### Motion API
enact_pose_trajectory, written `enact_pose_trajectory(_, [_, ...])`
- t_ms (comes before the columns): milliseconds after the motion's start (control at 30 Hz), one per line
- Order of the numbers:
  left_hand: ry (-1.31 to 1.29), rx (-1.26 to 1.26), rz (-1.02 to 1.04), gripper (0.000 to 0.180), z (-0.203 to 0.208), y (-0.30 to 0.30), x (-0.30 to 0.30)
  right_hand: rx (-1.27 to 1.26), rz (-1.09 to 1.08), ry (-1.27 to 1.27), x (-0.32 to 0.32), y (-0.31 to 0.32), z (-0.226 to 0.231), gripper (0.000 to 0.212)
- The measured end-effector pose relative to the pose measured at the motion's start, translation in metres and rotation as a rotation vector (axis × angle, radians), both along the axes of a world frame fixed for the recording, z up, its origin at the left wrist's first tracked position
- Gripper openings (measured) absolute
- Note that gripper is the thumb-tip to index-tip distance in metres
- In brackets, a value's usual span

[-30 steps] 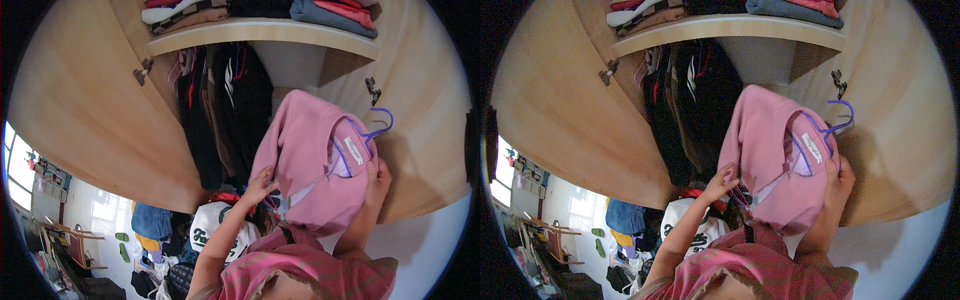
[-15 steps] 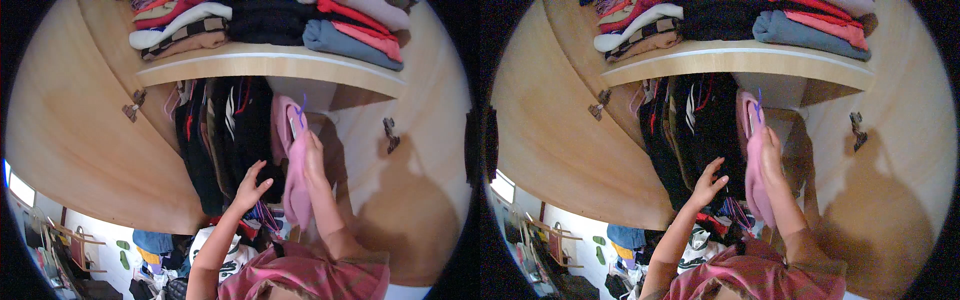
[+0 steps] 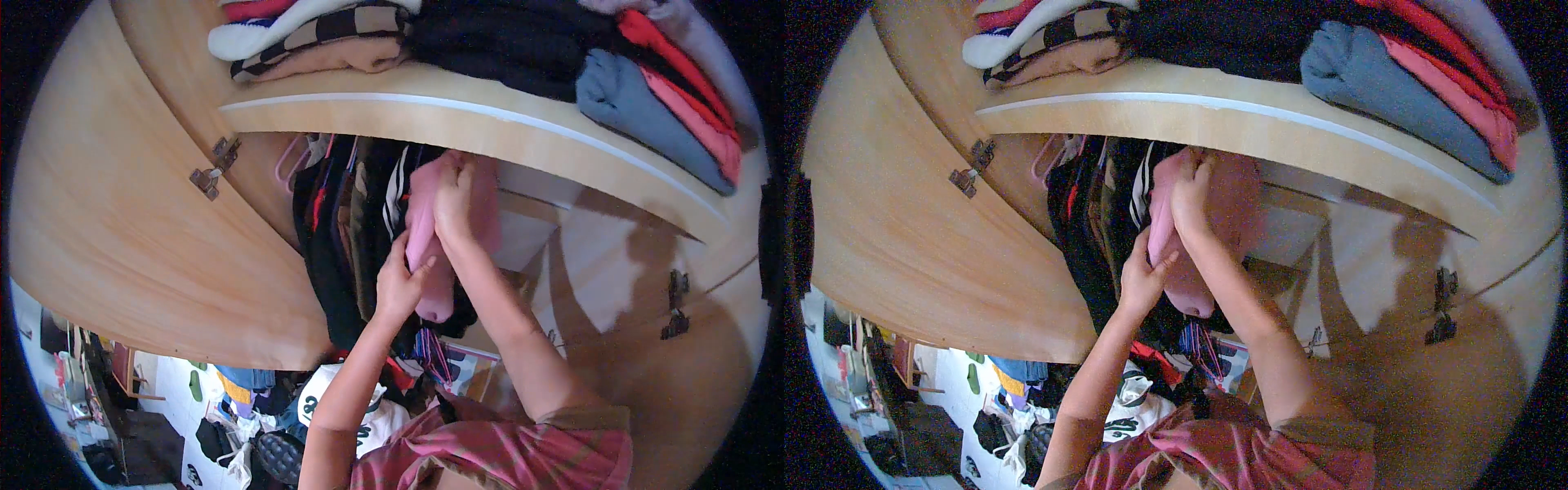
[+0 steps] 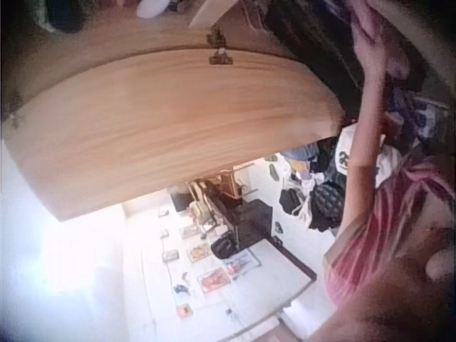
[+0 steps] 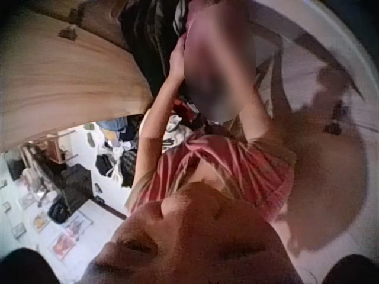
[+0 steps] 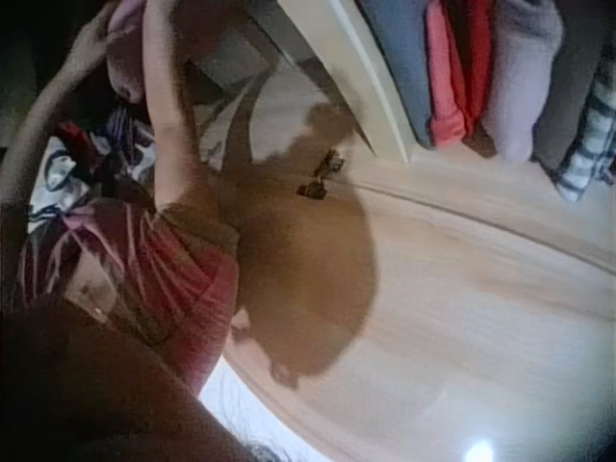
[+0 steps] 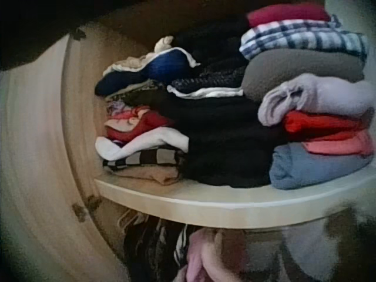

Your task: The person hangs several pieces of clothing including shirts, a sweatshirt, and a light jacket on hangers and places them in a closet.

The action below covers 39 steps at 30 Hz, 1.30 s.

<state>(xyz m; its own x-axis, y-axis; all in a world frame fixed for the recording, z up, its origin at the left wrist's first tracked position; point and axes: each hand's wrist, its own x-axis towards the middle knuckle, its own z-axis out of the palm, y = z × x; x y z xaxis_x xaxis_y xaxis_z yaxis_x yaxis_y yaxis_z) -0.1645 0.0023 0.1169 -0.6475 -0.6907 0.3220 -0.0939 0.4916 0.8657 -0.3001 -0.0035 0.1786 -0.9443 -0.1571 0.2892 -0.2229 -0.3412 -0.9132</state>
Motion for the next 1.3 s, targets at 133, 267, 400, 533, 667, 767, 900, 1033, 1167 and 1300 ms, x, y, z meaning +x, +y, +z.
enact_pose_trajectory(133, [0.035,0.049,-0.088,0.046,-0.009,0.01,0.007,0.276,-0.037,0.256,0.029,0.029,0.044,0.037])
enact_pose_trajectory(267, [0.056,-0.008,-0.058,0.038,0.027,0.016,-0.022,0.059,-0.014,0.298,-0.039,-0.011,-0.011,0.036])
enact_pose_trajectory(400, [-0.074,0.033,0.06,0.043,-0.004,-0.016,-0.027,0.455,0.056,0.206,-0.011,0.015,0.047,0.033])
enact_pose_trajectory(533, [-0.137,0.005,0.097,0.036,-0.038,-0.01,-0.028,0.174,0.008,0.256,-0.055,0.011,-0.016,0.039])
enact_pose_trajectory(667, [-0.296,-0.011,0.154,0.027,-0.098,-0.009,-0.016,0.47,-0.283,0.491,-0.053,0.023,-0.057,0.054])
enact_pose_trajectory(767, [-0.537,0.116,0.178,0.035,-0.138,-0.007,0.001,0.667,-0.033,0.499,-0.035,0.014,-0.099,0.062])
enact_pose_trajectory(900, [-0.629,0.036,0.163,0.022,-0.161,-0.003,-0.003,0.734,0.299,-0.023,-0.051,0.004,-0.22,0.065])
enact_pose_trajectory(1033, [-0.819,0.172,0.011,0.024,-0.206,0.002,0.032,0.353,0.316,-0.127,-0.038,0.02,-0.227,0.067])
enact_pose_trajectory(1167, [-0.713,0.322,-0.024,0.029,-0.239,0.015,0.093,0.1,0.105,0.08,-0.041,0.028,-0.123,0.072])
enact_pose_trajectory(1300, [-0.557,0.289,0.038,0.031,-0.236,0.014,0.1,0.065,-0.062,0.462,-0.108,0.006,-0.045,0.075])
